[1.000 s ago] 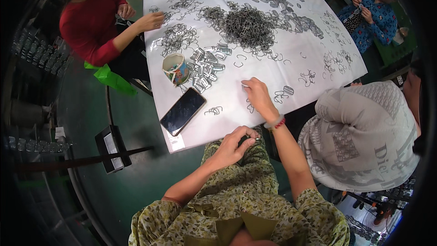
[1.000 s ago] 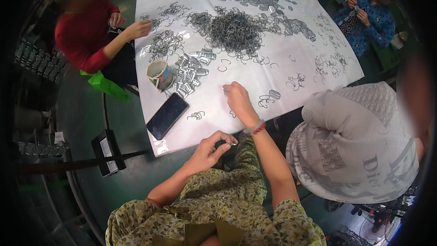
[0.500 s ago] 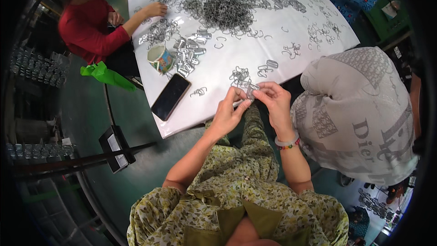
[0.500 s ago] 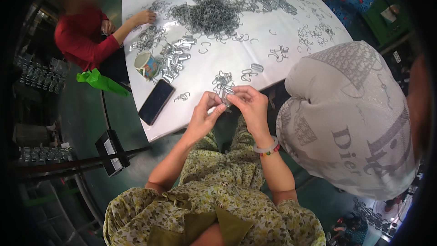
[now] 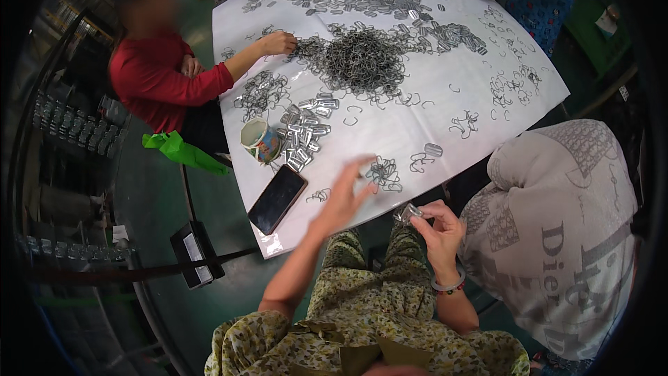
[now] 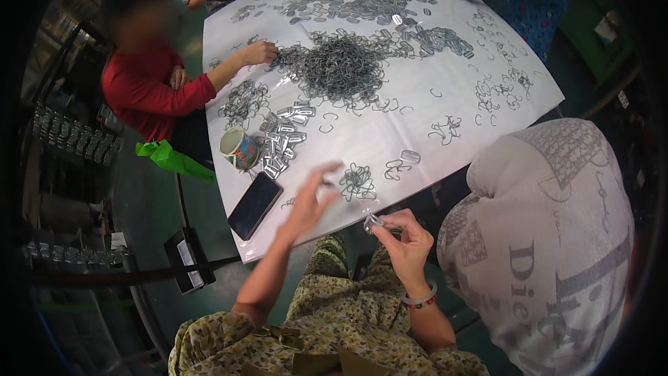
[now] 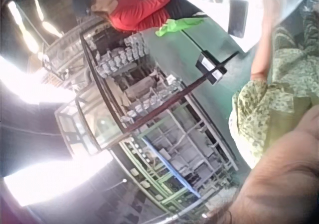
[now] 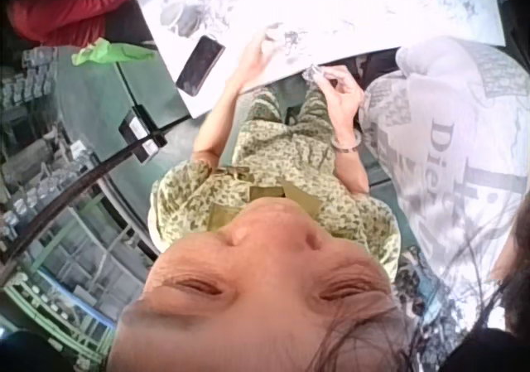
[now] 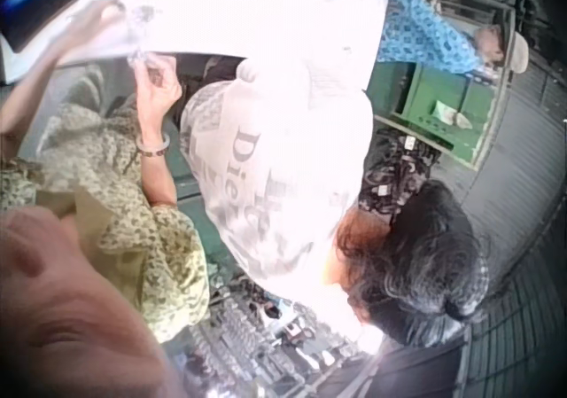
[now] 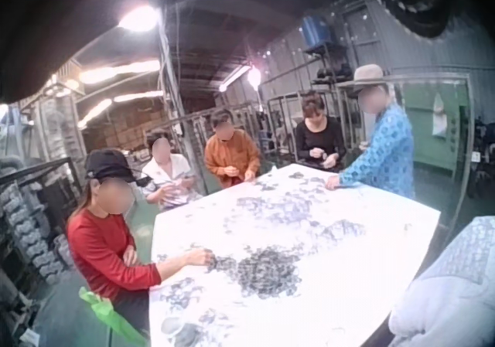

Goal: The person assembles keychains by hand at a table with several others. They pick up metal key rings and small rectangular metal pieces, link them together, and place the finished keychains on a nearby rack. The process is repetitive and involves continuous manual dexterity.

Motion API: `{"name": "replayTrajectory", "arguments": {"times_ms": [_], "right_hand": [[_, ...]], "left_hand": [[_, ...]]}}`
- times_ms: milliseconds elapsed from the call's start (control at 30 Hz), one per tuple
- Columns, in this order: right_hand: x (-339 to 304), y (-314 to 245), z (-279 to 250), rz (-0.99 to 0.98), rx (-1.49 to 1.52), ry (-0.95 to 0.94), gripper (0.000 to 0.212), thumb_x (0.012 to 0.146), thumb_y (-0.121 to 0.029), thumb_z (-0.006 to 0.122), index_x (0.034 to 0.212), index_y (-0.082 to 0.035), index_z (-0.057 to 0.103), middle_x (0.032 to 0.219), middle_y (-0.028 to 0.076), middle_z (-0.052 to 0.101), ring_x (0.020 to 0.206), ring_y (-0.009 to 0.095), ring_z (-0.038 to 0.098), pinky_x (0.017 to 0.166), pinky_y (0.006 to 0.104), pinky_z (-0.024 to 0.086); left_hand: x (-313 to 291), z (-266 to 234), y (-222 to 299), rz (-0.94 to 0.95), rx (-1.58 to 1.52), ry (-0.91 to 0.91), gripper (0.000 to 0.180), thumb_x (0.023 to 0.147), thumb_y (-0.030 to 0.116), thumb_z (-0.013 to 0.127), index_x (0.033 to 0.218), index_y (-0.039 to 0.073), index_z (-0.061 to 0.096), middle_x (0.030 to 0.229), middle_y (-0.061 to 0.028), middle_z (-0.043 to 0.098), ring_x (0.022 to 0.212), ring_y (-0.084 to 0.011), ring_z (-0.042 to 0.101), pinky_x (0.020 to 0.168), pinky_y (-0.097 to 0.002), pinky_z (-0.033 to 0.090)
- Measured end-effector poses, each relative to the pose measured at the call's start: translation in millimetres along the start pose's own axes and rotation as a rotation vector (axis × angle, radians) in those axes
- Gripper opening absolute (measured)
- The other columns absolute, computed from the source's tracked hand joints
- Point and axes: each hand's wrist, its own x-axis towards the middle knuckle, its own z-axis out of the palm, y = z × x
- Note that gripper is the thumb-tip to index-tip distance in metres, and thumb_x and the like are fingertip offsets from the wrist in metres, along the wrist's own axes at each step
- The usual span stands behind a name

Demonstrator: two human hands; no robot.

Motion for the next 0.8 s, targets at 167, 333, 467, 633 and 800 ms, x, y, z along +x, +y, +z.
{"name": "replayTrajectory", "arguments": {"times_ms": [167,333,467,633,800], "right_hand": [[-0.7,-8.5,-6.2,0.000,-0.074,-0.025,0.018,0.070,0.010,0.073,0.085,0.003,0.065,0.079,0.009,0.062,0.074,0.013,0.057,0.065,0.0239,0.045],[-3.2,-7.9,-12.1,0.034,-0.058,-0.027,0.017,0.075,0.009,0.069,0.091,0.004,0.067,0.083,0.009,0.065,0.073,0.013,0.058,0.061,0.0226,0.045],[-7.1,-9.9,-13.1,0.020,-0.119,-0.052,0.015,0.077,0.007,0.068,0.091,0.004,0.067,0.082,0.009,0.065,0.071,0.011,0.057,0.060,0.0222,0.044],[-16.9,-15.5,-11.9,0.021,-0.226,-0.060,0.014,0.076,0.004,0.069,0.089,0.004,0.068,0.079,0.009,0.066,0.070,0.011,0.058,0.061,0.0222,0.044],[-23.3,-13.0,-20.6,0.159,-0.239,-0.019,0.015,0.079,-0.003,0.070,0.093,0.002,0.068,0.084,0.006,0.069,0.076,0.009,0.062,0.070,0.0220,0.048]], "left_hand": [[110.6,-37.9,-76.7,0.047,0.607,0.222,0.018,0.083,0.016,0.064,0.096,0.005,0.067,0.088,-0.0126,0.062,0.083,-0.0302,0.057,0.071,-0.0386,0.048],[138.4,-29.4,-114.0,0.022,0.770,0.109,0.012,0.081,0.012,0.063,0.088,0.003,0.065,0.085,-0.0137,0.061,0.088,-0.0315,0.057,0.072,-0.0425,0.049],[131.7,-15.6,-111.8,0.010,0.842,0.159,0.007,0.082,0.001,0.054,0.087,-0.004,0.054,0.088,-0.0186,0.058,0.090,-0.0314,0.055,0.070,-0.0429,0.050],[94.4,-10.1,-84.1,0.035,0.540,0.166,0.011,0.086,0.005,0.056,0.093,-0.003,0.060,0.087,-0.0182,0.062,0.085,-0.0297,0.061,0.071,-0.0378,0.049],[27.9,22.3,0.8,-0.228,-0.131,-0.015,0.018,0.089,0.011,0.062,0.098,-0.004,0.062,0.080,-0.0090,0.067,0.084,-0.0138,0.064,0.078,-0.0259,0.050]]}}
